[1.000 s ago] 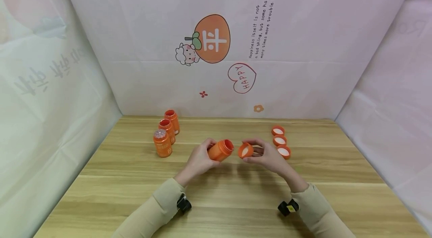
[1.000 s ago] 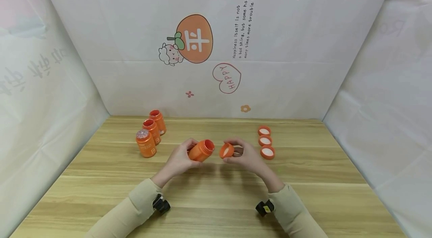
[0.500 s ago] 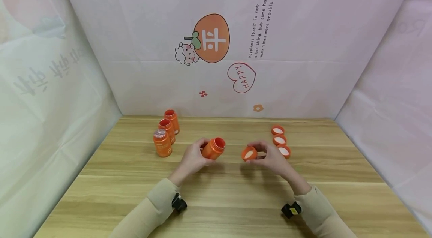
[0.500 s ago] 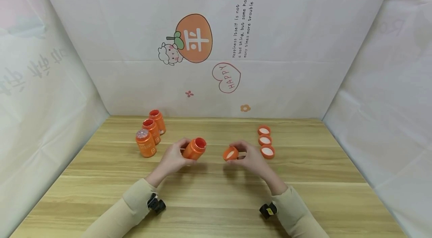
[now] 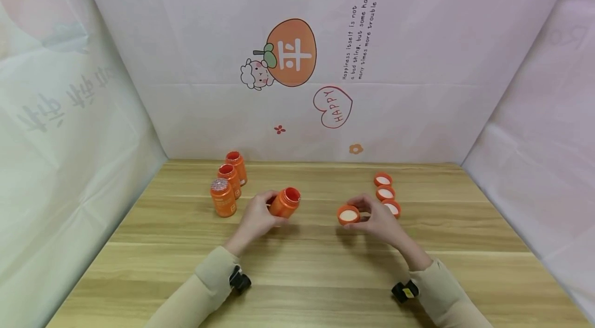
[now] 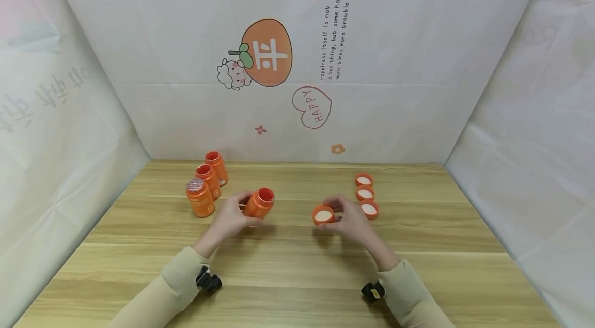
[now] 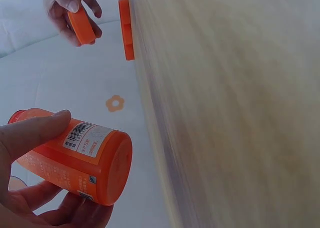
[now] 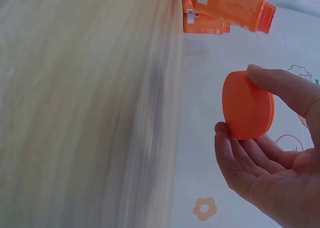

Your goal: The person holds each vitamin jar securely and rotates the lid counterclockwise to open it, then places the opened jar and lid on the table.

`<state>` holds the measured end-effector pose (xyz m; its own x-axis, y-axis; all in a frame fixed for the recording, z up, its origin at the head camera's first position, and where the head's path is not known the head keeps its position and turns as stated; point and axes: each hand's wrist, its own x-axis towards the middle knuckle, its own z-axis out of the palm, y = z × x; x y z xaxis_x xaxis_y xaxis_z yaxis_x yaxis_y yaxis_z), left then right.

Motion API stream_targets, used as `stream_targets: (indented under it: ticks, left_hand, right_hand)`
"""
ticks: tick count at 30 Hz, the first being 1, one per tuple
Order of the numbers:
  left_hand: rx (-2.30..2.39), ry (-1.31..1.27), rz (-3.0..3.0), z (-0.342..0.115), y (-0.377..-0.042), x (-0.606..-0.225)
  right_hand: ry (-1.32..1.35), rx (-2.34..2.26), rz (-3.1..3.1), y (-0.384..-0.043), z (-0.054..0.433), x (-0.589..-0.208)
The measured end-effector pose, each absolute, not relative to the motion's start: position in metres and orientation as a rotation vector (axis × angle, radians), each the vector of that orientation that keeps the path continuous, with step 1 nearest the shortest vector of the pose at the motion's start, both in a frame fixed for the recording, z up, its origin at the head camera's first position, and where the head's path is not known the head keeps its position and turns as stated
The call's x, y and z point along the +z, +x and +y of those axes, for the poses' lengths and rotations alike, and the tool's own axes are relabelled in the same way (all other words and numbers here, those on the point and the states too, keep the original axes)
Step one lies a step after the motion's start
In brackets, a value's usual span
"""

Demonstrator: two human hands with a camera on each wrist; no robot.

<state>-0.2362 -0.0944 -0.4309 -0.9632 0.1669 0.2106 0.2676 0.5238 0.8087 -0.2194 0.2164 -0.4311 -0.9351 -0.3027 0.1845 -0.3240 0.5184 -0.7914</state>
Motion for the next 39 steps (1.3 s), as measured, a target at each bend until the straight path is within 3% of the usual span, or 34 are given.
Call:
stream_targets:
  ticks: [39]
  left_hand:
    - [-1.294,-0.165,-2.756,-0.145,-0.235,-0.433]
  right_hand:
    - [0.350,0.889,-2.968,-0.219,0.257,-0.437]
